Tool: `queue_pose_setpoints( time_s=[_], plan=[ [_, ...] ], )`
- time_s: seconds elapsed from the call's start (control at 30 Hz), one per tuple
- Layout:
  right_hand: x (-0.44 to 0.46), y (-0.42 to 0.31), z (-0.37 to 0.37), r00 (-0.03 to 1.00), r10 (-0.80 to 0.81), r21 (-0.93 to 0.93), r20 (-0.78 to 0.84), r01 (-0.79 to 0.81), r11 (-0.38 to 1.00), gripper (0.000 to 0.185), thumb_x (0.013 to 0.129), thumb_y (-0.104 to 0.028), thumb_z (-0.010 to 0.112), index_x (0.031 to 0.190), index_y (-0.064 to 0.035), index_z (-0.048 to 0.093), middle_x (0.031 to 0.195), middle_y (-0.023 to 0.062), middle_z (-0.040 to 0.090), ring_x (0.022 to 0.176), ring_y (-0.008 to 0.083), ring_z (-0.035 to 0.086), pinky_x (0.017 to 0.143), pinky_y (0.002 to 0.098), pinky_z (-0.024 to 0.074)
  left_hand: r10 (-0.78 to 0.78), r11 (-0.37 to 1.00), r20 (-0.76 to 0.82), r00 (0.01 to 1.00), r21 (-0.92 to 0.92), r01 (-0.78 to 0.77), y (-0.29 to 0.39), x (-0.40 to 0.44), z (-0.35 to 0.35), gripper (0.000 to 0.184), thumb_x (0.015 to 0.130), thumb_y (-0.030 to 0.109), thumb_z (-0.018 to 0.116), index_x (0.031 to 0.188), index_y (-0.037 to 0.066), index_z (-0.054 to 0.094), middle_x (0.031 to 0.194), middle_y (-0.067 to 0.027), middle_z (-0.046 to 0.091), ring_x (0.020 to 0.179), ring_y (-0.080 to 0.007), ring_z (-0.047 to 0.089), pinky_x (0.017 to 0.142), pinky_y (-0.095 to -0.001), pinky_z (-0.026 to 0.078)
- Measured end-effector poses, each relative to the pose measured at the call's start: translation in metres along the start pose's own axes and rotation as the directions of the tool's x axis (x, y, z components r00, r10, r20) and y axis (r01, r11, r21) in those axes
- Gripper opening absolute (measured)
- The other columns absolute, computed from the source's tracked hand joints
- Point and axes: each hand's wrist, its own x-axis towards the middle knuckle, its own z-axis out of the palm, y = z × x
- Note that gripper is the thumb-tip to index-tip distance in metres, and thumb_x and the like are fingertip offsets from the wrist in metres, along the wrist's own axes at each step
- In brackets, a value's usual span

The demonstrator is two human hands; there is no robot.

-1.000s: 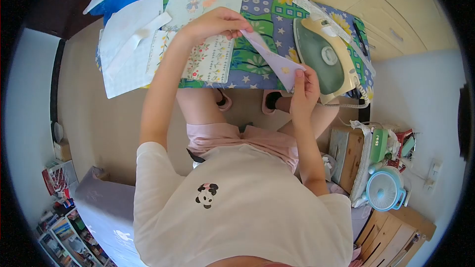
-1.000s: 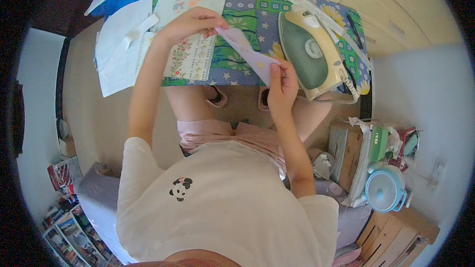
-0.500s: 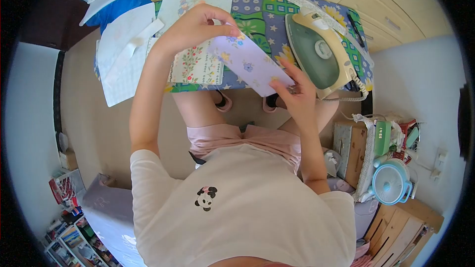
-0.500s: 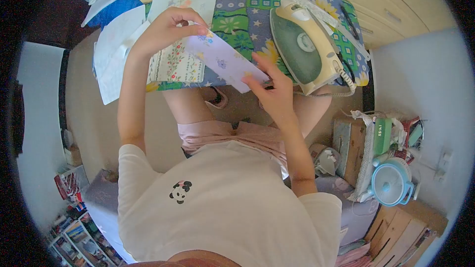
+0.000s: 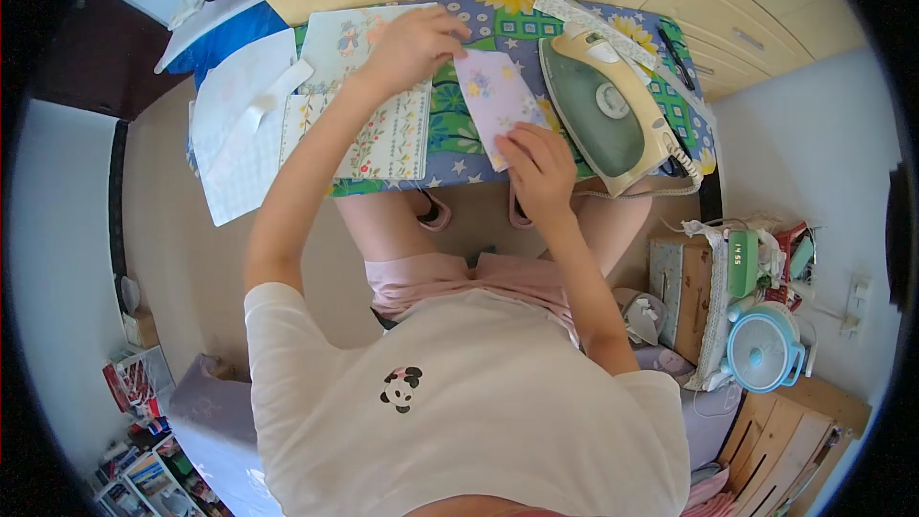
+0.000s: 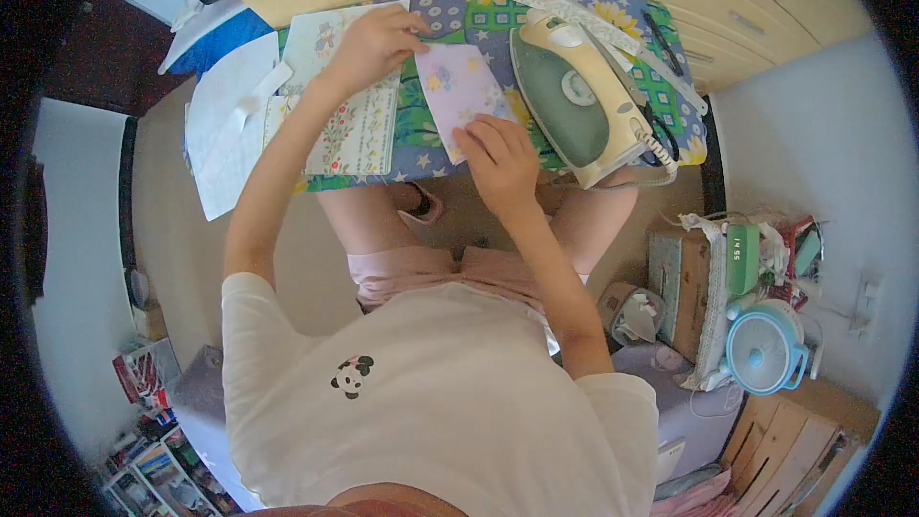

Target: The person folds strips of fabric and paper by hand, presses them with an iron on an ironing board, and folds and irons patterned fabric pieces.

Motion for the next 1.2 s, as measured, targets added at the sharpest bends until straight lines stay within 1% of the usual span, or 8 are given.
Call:
queue_pose_setpoints(
  time_s=[0.07,0.43,0.63,0.8,1.0,1.07,1.13,1.2],
  plan=[
    [-0.009,-0.003,0.005,0.992,0.059,-0.032,0.116,-0.056,0.998,0.032,0.062,-0.003,0.066,0.093,-0.0067,0.063,0.101,0.0074,0.060,0.102,0.0261,0.057,0.085,0.0385,0.0456,0.038,0.998,0.056,0.998,0.041,-0.040,-0.005,-0.010,0.019,0.013,0.062,0.003,0.065,0.074,0.009,0.066,0.088,0.0006,0.063,0.084,-0.0184,0.057,0.069,-0.0314,0.048],
    [-0.020,-0.003,0.010,0.978,0.122,-0.006,0.170,-0.123,0.992,0.032,0.066,-0.004,0.066,0.097,-0.0051,0.061,0.107,0.0085,0.060,0.105,0.0268,0.056,0.089,0.0403,0.0447,0.076,0.982,0.092,0.993,0.167,-0.090,-0.008,-0.013,0.042,0.013,0.064,0.008,0.062,0.077,0.009,0.065,0.087,0.0021,0.063,0.088,-0.0150,0.057,0.071,-0.0293,0.049],
    [-0.016,-0.010,0.007,0.956,0.168,0.015,0.239,-0.177,0.984,0.030,0.073,-0.011,0.066,0.102,-0.0044,0.060,0.110,0.0098,0.059,0.108,0.0280,0.053,0.091,0.0417,0.0434,-0.035,0.955,0.224,0.974,0.294,-0.034,0.019,-0.006,0.034,0.020,0.063,0.010,0.063,0.083,0.007,0.066,0.106,-0.0032,0.061,0.102,-0.0213,0.055,0.085,-0.0340,0.046],
    [-0.018,-0.015,0.006,0.942,0.184,-0.008,0.280,-0.190,0.982,0.033,0.075,-0.016,0.065,0.105,-0.0023,0.057,0.115,0.0123,0.055,0.112,0.0301,0.050,0.093,0.0433,0.0410,-0.238,0.971,0.127,0.963,-0.009,0.241,0.050,-0.006,0.068,0.043,0.077,0.011,0.058,0.117,-0.004,0.050,0.123,-0.0199,0.051,0.124,-0.0319,0.039,0.100,-0.0399,0.036],
    [-0.017,-0.019,0.000,0.927,0.200,-0.016,0.318,-0.205,0.979,0.033,0.077,-0.017,0.063,0.105,-0.0011,0.056,0.117,0.0137,0.054,0.113,0.0308,0.049,0.095,0.0431,0.0395,-0.232,0.964,0.172,0.957,0.173,0.203,0.064,-0.022,0.085,0.059,0.088,0.034,0.047,0.127,-0.009,0.038,0.136,-0.0264,0.034,0.127,-0.0407,0.031,0.104,-0.0498,0.024],
    [-0.004,-0.024,-0.014,0.899,0.235,-0.005,0.368,-0.251,0.968,0.027,0.078,-0.016,0.063,0.101,-0.0023,0.058,0.110,0.0136,0.058,0.104,0.0293,0.055,0.089,0.0393,0.0444,-0.230,0.965,0.174,0.958,0.168,0.201,0.064,-0.024,0.087,0.063,0.087,0.038,0.047,0.128,-0.009,0.037,0.136,-0.0268,0.032,0.127,-0.0414,0.029,0.105,-0.0504,0.022],
    [0.024,-0.023,-0.051,0.630,0.453,-0.040,0.631,-0.557,0.830,0.021,0.079,-0.016,0.062,0.096,-0.0041,0.060,0.096,0.0117,0.063,0.089,0.0278,0.060,0.076,0.0367,0.0484,-0.226,0.967,0.176,0.958,0.162,0.198,0.064,-0.025,0.087,0.067,0.086,0.041,0.047,0.129,-0.009,0.035,0.137,-0.0273,0.031,0.128,-0.0421,0.028,0.106,-0.0511,0.020],
    [0.050,-0.011,-0.077,0.855,0.419,-0.070,0.304,-0.419,0.905,0.020,0.080,-0.018,0.061,0.095,-0.0062,0.062,0.084,0.0096,0.063,0.078,0.0276,0.061,0.067,0.0368,0.0486,-0.234,0.963,0.237,0.943,0.191,0.191,0.065,-0.023,0.083,0.078,0.084,0.051,0.046,0.131,-0.009,0.032,0.138,-0.0287,0.027,0.130,-0.0418,0.023,0.107,-0.0501,0.017]
  ],
)
